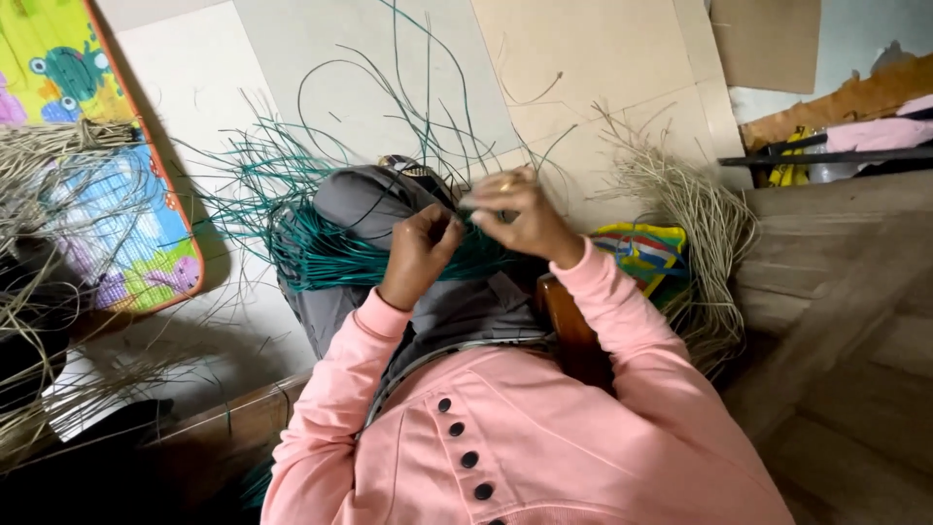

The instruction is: Weaving green synthetic fibers into bundles of natural straw to create a handcrafted mat.

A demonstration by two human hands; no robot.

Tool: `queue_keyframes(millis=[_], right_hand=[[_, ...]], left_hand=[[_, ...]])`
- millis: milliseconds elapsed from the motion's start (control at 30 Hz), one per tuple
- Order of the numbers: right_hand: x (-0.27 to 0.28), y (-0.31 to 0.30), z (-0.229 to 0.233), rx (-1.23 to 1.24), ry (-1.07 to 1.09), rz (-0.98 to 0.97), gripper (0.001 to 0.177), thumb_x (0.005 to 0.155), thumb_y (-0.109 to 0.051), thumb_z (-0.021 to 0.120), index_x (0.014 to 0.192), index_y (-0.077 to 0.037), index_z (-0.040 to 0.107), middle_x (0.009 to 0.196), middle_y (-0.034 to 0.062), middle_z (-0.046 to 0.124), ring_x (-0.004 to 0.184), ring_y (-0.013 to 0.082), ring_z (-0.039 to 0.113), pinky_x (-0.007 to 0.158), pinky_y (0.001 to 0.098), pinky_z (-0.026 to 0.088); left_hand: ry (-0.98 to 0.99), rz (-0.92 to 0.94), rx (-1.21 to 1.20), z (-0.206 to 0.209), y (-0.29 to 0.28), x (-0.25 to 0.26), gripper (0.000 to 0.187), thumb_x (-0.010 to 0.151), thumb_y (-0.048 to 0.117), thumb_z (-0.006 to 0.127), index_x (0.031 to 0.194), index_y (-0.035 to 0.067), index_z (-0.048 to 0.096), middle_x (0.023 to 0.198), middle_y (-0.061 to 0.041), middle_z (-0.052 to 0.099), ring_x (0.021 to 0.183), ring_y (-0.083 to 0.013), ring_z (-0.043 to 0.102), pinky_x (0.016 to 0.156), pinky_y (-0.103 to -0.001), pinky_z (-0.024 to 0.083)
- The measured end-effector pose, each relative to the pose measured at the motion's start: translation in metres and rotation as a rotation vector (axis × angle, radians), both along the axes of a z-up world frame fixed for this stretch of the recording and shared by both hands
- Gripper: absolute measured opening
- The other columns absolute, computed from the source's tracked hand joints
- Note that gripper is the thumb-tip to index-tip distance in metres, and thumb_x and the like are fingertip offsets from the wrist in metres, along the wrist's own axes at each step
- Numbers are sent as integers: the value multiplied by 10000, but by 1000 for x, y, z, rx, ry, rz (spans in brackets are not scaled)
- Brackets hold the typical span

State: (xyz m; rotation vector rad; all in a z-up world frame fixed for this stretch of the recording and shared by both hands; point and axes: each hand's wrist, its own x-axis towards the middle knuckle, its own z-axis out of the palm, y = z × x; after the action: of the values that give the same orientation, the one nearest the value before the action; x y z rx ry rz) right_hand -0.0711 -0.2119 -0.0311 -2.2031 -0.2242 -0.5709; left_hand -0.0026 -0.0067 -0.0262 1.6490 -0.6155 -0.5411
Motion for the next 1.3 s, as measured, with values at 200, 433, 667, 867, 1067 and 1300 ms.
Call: queue_keyframes(millis=[200, 433, 667, 867, 1067, 1300], right_hand=[[0, 20, -42, -121, 98, -14, 117, 808, -173, 811, 909, -226, 785, 863, -51, 762, 824, 174, 694, 926, 395, 370], [10, 7, -57, -353, 205, -28, 161, 758, -179, 745, 905, -219, 695, 791, -27, 702, 765, 213, 685, 873, 417, 364], [28, -49, -96, -363, 314, -54, 101, 844, -183, 687, 941, -211, 689, 799, 9, 715, 730, 267, 702, 774, 429, 392], [39, -97, -113, -419, 428, -153, 59, 878, -176, 696, 924, -213, 690, 772, 23, 722, 725, 277, 709, 768, 431, 382], [39, -140, -129, -520, 515, -261, 59, 894, -216, 704, 845, -210, 671, 716, -20, 685, 681, 218, 604, 822, 413, 356], [31, -185, -135, -517, 681, -344, 167, 921, -155, 707, 773, -192, 639, 716, -62, 668, 648, 176, 588, 1134, 758, 238]], left_hand=[[-475, 62, 267, 10, 5, -10, 69, 956, 42, 654, 890, 28, 640, 611, -172, 650, 482, -310, 653, 402, -360, 482], [-367, -5, 192, -5, 2, -14, 111, 1011, 48, 575, 905, 27, 602, 565, -158, 611, 450, -314, 616, 386, -334, 458], [-195, -54, 74, -4, 10, -20, 118, 1007, 52, 602, 900, 31, 648, 565, -137, 646, 439, -235, 616, 374, -283, 422], [-84, -85, 37, 21, 27, -32, 153, 1005, 47, 612, 857, 22, 642, 579, -188, 655, 461, -246, 636, 384, -297, 434], [121, -90, 3, 39, 53, -43, 114, 974, 20, 613, 865, 38, 641, 598, -47, 606, 506, -98, 512, 442, -236, 388], [403, -108, -11, 51, 98, -49, 83, 973, 28, 617, 891, 23, 628, 651, 20, 554, 557, -66, 448, 525, -206, 367]])
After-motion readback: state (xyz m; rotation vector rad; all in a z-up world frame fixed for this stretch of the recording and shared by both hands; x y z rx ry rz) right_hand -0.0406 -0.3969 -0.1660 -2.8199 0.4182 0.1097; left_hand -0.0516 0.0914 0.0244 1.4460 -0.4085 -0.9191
